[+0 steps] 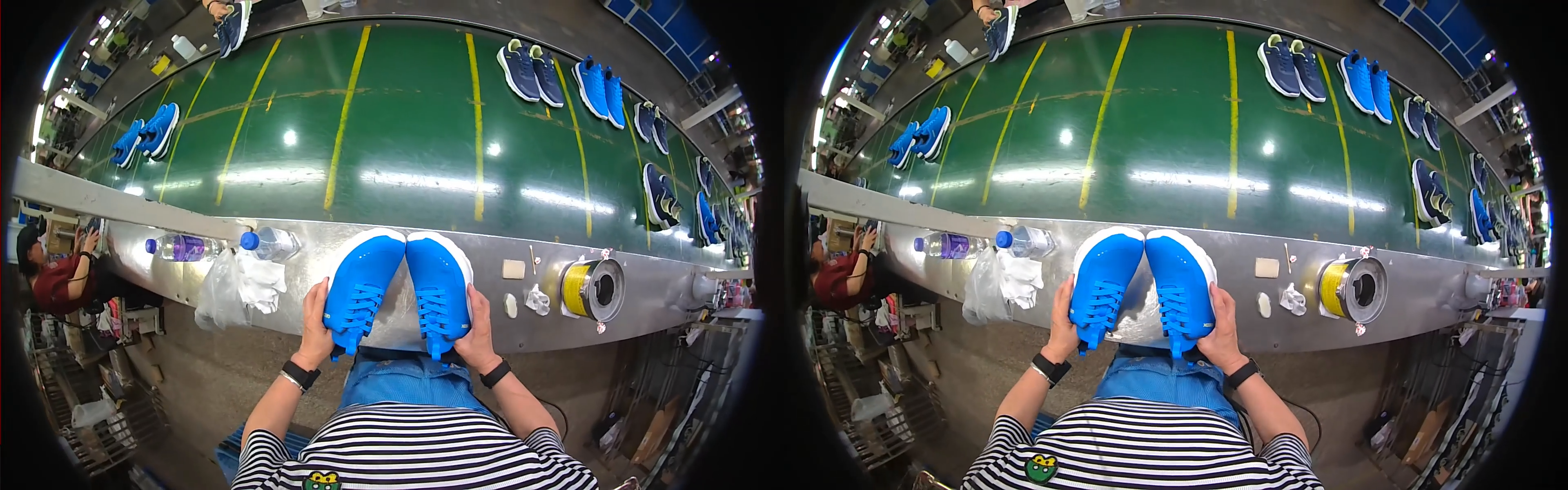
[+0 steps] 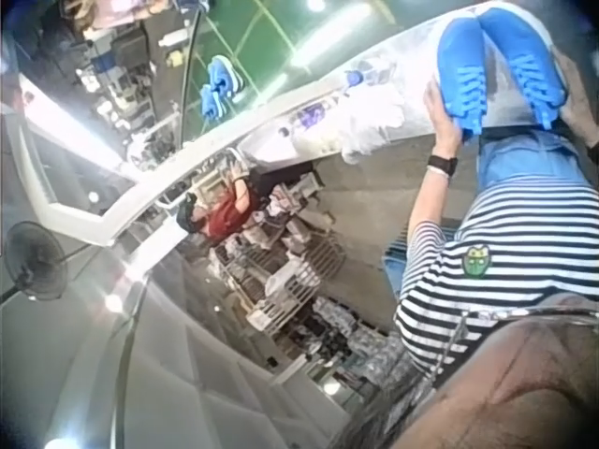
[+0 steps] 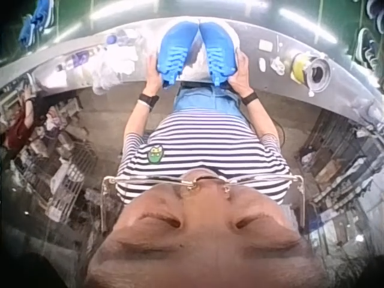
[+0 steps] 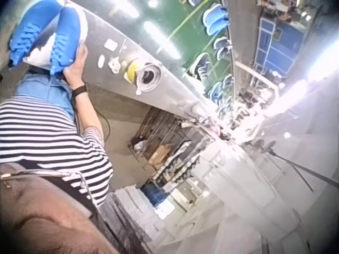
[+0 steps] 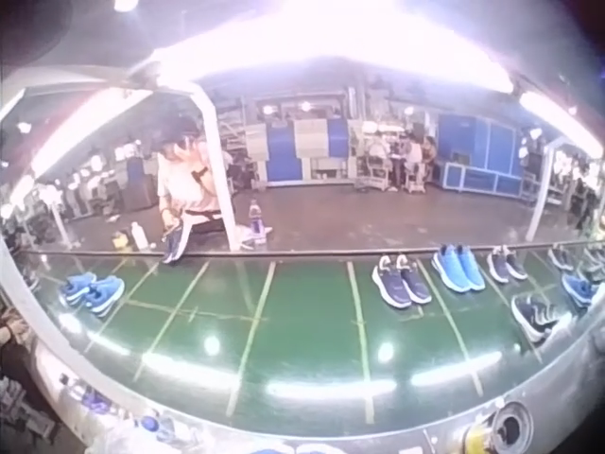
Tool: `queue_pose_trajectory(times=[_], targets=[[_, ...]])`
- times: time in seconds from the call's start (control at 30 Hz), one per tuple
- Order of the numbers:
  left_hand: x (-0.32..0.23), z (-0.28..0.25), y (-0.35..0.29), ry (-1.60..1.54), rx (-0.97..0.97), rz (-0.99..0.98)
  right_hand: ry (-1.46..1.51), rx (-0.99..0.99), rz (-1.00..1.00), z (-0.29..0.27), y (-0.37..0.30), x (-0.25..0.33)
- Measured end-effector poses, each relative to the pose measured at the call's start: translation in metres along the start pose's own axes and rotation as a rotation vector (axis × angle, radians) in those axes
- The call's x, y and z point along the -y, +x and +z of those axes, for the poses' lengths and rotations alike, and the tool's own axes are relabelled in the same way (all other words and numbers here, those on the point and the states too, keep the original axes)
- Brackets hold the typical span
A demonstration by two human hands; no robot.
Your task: Cleaning and inspecting finished shoes on a production line conveyor belt.
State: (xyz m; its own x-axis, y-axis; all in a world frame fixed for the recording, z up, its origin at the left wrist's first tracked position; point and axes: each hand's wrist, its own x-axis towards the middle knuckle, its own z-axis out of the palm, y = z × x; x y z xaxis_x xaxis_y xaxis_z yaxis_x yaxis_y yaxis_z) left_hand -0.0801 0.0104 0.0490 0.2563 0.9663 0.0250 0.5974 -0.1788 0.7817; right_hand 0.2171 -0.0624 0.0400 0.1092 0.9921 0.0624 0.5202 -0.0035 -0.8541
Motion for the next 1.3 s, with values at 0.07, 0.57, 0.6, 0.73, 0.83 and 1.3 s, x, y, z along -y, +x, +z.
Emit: queue_pose_trajectory(times=[0.07,0.57,0.6,0.73,0.83,1.3], targets=[[-0.002,-0.003,0.001,0.070,-0.040,0.024,-0.038,-0.014,0.020,0.003,0.003,0.002],[-0.010,-0.001,-0.006,0.382,-0.136,0.019,-0.208,-0.093,0.098,0.020,0.006,0.020],[-0.009,0.000,-0.007,0.390,-0.138,0.021,-0.209,-0.094,0.098,0.020,0.006,0.021],[-0.010,0.004,-0.013,0.409,-0.141,-0.011,-0.228,-0.078,0.112,0.022,0.006,0.021],[-0.012,0.006,-0.015,0.429,-0.155,-0.012,-0.247,-0.071,0.122,0.023,0.005,0.021],[0.013,0.021,-0.002,-0.204,0.074,-0.453,0.321,0.079,0.416,0.002,0.031,-0.008]])
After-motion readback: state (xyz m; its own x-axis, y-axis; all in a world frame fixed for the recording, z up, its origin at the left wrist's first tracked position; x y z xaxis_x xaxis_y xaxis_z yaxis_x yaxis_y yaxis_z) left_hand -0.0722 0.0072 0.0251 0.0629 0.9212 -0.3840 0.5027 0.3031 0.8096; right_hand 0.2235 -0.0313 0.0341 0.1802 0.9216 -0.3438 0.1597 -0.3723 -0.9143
